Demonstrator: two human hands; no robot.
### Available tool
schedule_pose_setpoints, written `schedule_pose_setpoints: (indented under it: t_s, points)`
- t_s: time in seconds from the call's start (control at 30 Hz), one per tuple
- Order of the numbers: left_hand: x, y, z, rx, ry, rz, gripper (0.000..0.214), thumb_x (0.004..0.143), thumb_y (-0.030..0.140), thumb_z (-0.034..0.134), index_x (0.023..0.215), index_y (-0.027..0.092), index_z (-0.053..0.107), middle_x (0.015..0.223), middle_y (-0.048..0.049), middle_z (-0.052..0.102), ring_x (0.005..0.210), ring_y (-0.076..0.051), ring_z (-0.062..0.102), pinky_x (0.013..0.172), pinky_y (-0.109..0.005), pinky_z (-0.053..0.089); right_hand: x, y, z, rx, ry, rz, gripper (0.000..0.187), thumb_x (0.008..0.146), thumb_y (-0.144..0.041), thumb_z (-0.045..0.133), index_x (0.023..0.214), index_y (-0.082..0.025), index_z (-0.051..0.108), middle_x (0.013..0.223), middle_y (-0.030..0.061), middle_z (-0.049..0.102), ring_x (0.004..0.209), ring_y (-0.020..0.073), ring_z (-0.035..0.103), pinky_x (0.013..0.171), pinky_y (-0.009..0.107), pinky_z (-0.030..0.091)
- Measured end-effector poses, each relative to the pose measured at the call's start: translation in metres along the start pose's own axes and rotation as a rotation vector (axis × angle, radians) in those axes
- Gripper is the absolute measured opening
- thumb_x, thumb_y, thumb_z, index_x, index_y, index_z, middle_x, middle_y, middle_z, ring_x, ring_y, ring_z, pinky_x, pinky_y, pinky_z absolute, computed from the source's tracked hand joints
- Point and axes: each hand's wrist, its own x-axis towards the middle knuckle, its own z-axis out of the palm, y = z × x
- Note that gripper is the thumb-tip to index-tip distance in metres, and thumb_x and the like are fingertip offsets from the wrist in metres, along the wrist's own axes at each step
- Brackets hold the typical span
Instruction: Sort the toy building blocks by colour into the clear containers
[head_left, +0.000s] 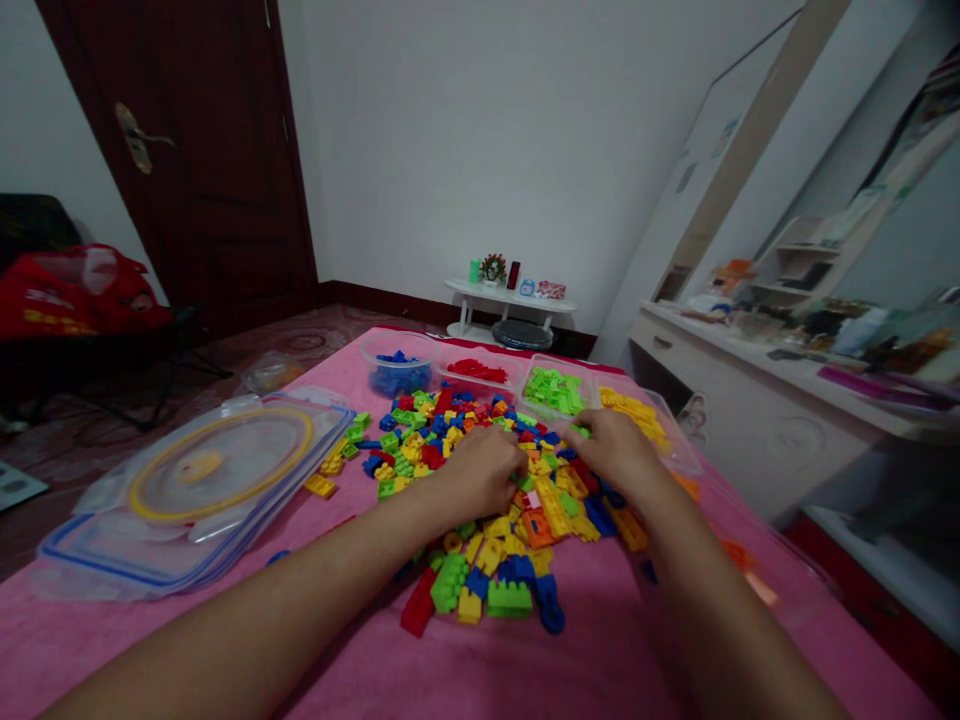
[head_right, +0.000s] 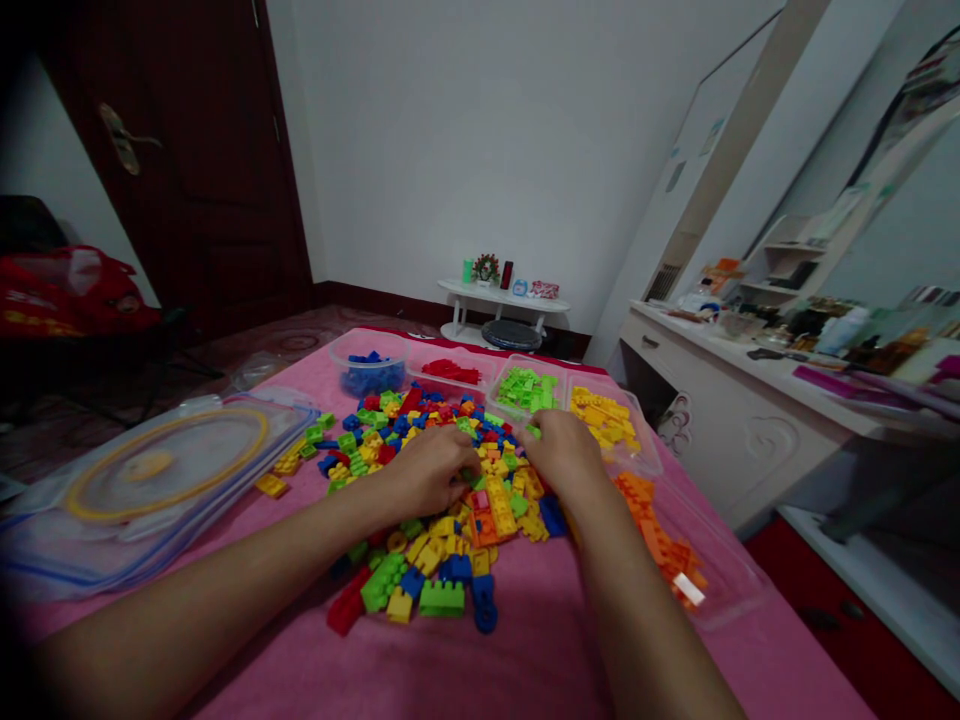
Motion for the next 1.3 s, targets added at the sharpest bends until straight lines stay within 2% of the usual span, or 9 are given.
schedule_pose_setpoints:
  t_s: [0.13, 0.23, 0.37, 0.5, 0.7, 0.93, 1.03, 1.13, 1.3]
  points:
    - [-0.001, 0.002, 0.000, 0.060, -0.034, 0.025, 0.023, 0.073, 0.024, 0.055, 0.091, 0.019, 0.069, 0.089, -0.0090, 0.066, 0.087, -0.025, 0.058, 0.075, -0.035, 0.046, -0.002, -0.002, -0.003, 0.100, 0.040, -0.096, 0.028, 0.081, -0.029, 0.049, 0.097, -0.019, 0.070, 0.093, 0.0088, 0.070, 0.089, 0.0209, 0.062, 0.074, 0.027, 0.040]
    - [-0.001, 0.002, 0.000, 0.074, -0.068, 0.022, 0.020, 0.073, 0.023, 0.053, 0.085, 0.018, 0.069, 0.082, -0.0091, 0.067, 0.086, -0.025, 0.059, 0.076, -0.036, 0.046, -0.006, -0.004, 0.003, 0.070, -0.087, -0.129, 0.028, 0.073, -0.021, 0.056, 0.097, -0.026, 0.071, 0.093, 0.0047, 0.070, 0.089, 0.0209, 0.062, 0.074, 0.027, 0.040]
    - [-0.002, 0.003, -0.002, 0.046, -0.071, -0.007, 0.030, 0.070, 0.017, 0.052, 0.095, 0.020, 0.068, 0.090, -0.0098, 0.067, 0.091, -0.025, 0.060, 0.073, -0.034, 0.048, -0.013, -0.010, 0.016, -0.035, -0.205, -0.082, 0.035, 0.067, -0.017, 0.062, 0.098, -0.030, 0.070, 0.102, 0.0073, 0.068, 0.094, 0.0252, 0.061, 0.075, 0.031, 0.041]
    - [-0.002, 0.003, -0.006, 0.018, -0.118, -0.065, 0.032, 0.069, 0.022, 0.054, 0.097, 0.020, 0.069, 0.096, -0.0108, 0.067, 0.089, -0.025, 0.062, 0.072, -0.033, 0.049, -0.016, -0.018, 0.021, -0.069, -0.180, -0.094, 0.027, 0.071, -0.021, 0.060, 0.095, -0.027, 0.070, 0.100, 0.0096, 0.068, 0.093, 0.0259, 0.061, 0.074, 0.031, 0.040]
    - [-0.002, -0.001, 0.001, -0.021, -0.104, -0.142, 0.027, 0.071, 0.022, 0.053, 0.091, 0.025, 0.070, 0.084, -0.0059, 0.069, 0.083, -0.023, 0.063, 0.069, -0.031, 0.048, -0.011, -0.014, 0.019, -0.008, -0.155, -0.112, 0.017, 0.075, -0.020, 0.050, 0.079, -0.021, 0.066, 0.086, 0.0072, 0.068, 0.081, 0.0199, 0.061, 0.065, 0.026, 0.036]
    - [-0.001, 0.005, 0.002, -0.025, -0.073, -0.180, 0.022, 0.072, 0.019, 0.051, 0.082, 0.022, 0.071, 0.087, -0.0077, 0.068, 0.083, -0.022, 0.062, 0.069, -0.030, 0.048, -0.007, -0.013, 0.025, 0.127, -0.054, -0.162, 0.012, 0.068, -0.017, 0.051, 0.072, -0.018, 0.063, 0.077, 0.0049, 0.067, 0.076, 0.0176, 0.059, 0.064, 0.025, 0.035]
    - [-0.001, 0.005, 0.001, -0.029, -0.114, -0.167, 0.021, 0.071, 0.019, 0.051, 0.082, 0.021, 0.070, 0.082, -0.0071, 0.068, 0.082, -0.022, 0.062, 0.070, -0.030, 0.047, -0.007, -0.020, 0.020, 0.323, 0.034, -0.133, 0.009, 0.067, -0.019, 0.053, 0.067, -0.017, 0.062, 0.072, 0.0037, 0.066, 0.073, 0.0174, 0.059, 0.064, 0.025, 0.038]
    - [-0.001, 0.001, 0.003, -0.066, -0.107, -0.151, 0.019, 0.070, 0.020, 0.053, 0.081, 0.023, 0.067, 0.079, -0.0044, 0.068, 0.079, -0.021, 0.062, 0.066, -0.028, 0.045, -0.007, -0.026, 0.014, 0.669, 0.114, -0.044, 0.010, 0.066, -0.026, 0.059, 0.071, -0.018, 0.059, 0.070, 0.0018, 0.064, 0.060, 0.0140, 0.056, 0.054, 0.023, 0.038]
    - [0.000, -0.015, 0.002, -0.242, -0.060, -0.188, 0.017, 0.065, 0.026, 0.062, 0.082, 0.022, 0.064, 0.072, 0.0003, 0.066, 0.064, -0.015, 0.058, 0.055, -0.022, 0.039, -0.010, -0.031, 0.013, 1.423, -0.014, 0.148, 0.038, 0.066, -0.033, 0.066, 0.099, -0.019, 0.052, 0.065, -0.0024, 0.061, 0.037, 0.0048, 0.038, 0.033, 0.015, 0.022]
